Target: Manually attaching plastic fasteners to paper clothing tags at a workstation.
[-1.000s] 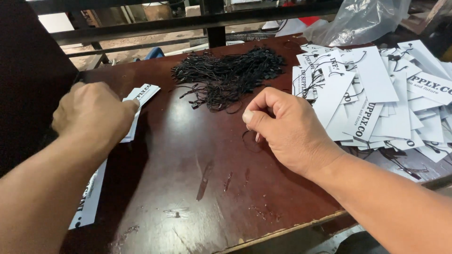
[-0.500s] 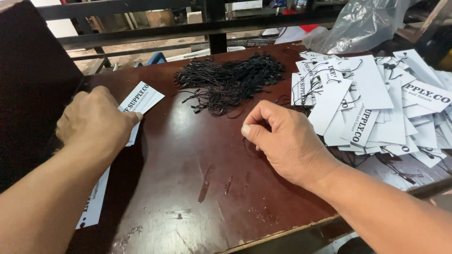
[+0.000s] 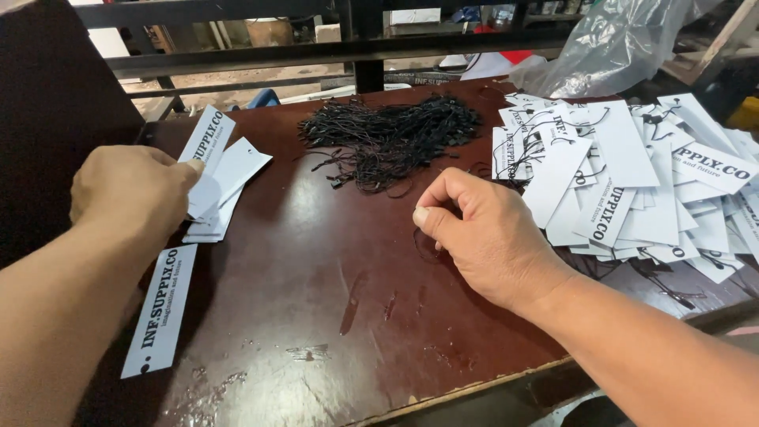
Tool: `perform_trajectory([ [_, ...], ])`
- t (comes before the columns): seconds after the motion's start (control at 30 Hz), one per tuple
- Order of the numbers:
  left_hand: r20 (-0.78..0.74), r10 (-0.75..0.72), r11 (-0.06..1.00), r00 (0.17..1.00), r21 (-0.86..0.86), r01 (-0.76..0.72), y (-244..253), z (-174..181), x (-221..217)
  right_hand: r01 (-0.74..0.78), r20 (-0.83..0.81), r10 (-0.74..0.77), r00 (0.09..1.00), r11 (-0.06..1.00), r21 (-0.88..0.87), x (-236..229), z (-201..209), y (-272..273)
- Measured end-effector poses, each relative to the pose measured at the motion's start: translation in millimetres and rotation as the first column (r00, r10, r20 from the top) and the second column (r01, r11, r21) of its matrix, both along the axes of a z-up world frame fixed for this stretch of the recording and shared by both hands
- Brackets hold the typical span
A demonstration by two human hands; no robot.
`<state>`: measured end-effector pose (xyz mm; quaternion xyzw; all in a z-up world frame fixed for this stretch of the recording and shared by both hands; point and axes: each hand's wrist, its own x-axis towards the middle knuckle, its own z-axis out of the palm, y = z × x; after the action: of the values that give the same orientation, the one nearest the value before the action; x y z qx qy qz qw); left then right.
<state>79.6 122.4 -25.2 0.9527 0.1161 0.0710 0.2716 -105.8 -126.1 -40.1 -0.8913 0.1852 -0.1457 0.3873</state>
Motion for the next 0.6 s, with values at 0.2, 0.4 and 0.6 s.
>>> perform_trajectory([
  [0.2,0.057,0.042,0.996,0.998,-0.078,-0.038,1,-1,-2,0.004,0.025,-0.005,1.0,1.0,0.009,1,-1,-1],
  [0.4,0.209,-0.022,0.986,0.978,-0.157,0.055,-4,-2,-10,0.009,0.019,-0.008,1.0,1.0,-0.01,1,-1,-2],
  [0.6,0.282,-0.058,0.988,0.958,-0.125,0.096,1,-14,-4,0.016,0.006,-0.016,1.0,1.0,-0.008,1,0,-1],
])
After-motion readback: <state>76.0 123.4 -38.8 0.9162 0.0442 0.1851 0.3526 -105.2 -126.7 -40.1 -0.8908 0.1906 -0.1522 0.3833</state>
